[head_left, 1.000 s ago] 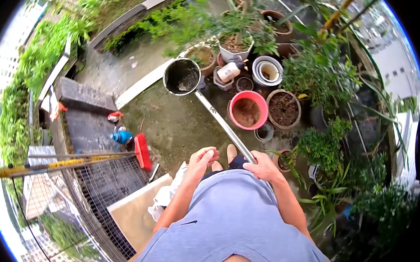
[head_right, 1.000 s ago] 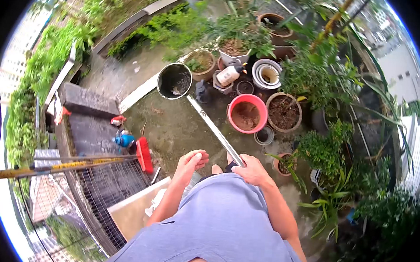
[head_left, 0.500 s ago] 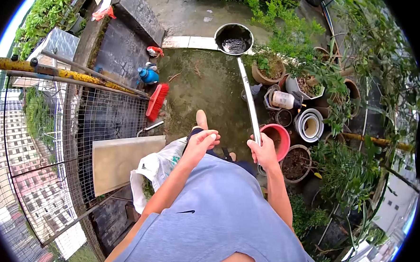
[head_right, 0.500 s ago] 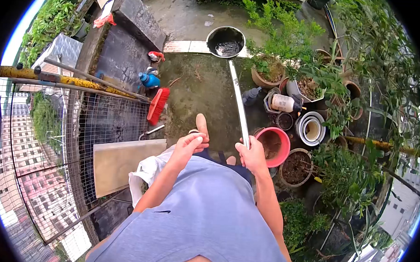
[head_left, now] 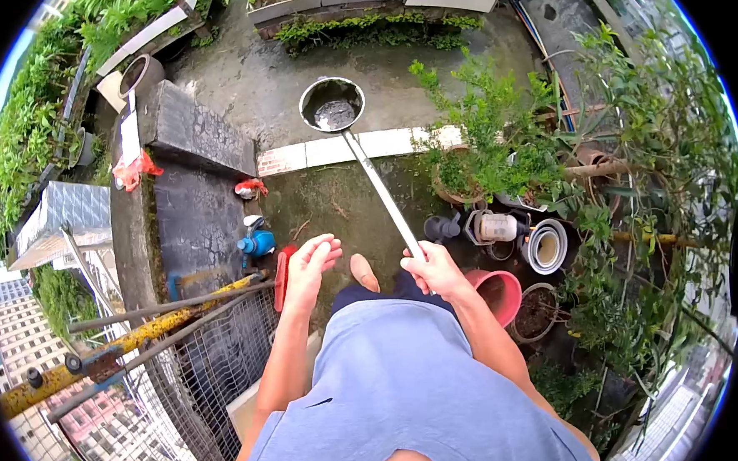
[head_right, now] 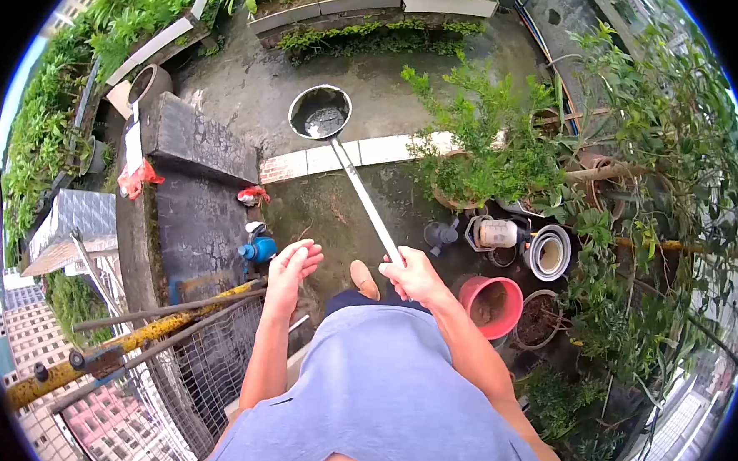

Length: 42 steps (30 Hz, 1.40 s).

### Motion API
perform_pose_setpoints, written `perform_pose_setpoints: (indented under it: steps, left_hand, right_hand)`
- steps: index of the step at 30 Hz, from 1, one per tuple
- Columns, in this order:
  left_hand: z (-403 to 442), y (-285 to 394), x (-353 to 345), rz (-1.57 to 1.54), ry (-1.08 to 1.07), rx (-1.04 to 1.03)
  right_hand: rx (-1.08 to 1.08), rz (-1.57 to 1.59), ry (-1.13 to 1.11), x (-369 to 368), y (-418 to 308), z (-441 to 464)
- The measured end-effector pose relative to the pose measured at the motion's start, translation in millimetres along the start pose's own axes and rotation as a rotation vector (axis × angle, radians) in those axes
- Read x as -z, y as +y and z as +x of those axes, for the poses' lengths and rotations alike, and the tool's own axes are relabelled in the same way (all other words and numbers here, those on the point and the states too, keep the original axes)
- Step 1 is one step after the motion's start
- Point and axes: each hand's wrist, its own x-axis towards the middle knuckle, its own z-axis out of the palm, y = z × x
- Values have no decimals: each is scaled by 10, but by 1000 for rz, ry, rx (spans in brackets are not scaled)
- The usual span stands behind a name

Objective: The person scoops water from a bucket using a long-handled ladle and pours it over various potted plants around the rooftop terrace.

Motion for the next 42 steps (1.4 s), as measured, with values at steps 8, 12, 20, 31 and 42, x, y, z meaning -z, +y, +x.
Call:
perform_pose_setpoints:
  steps: [8, 12, 20, 31, 42]
  left_hand:
    - [2010, 826, -568, 198, -245, 98]
    - [2738, 1274, -1155, 375, -420, 188]
    - [4086, 2220, -2153, 676, -771, 250]
    - [5964, 3434, -2108, 768, -986, 295]
    - [7153, 4491, -2344, 618, -964, 203]
  right_hand:
    - [98, -63, 154, 466, -884, 1371]
    - [234, -149, 345, 801, -1454, 1631]
    - [201, 16, 672, 912, -1943, 2469]
    - [14, 349, 1040, 526, -3309, 3420]
    - [-5, 656, 1216, 1052, -4255, 4158]
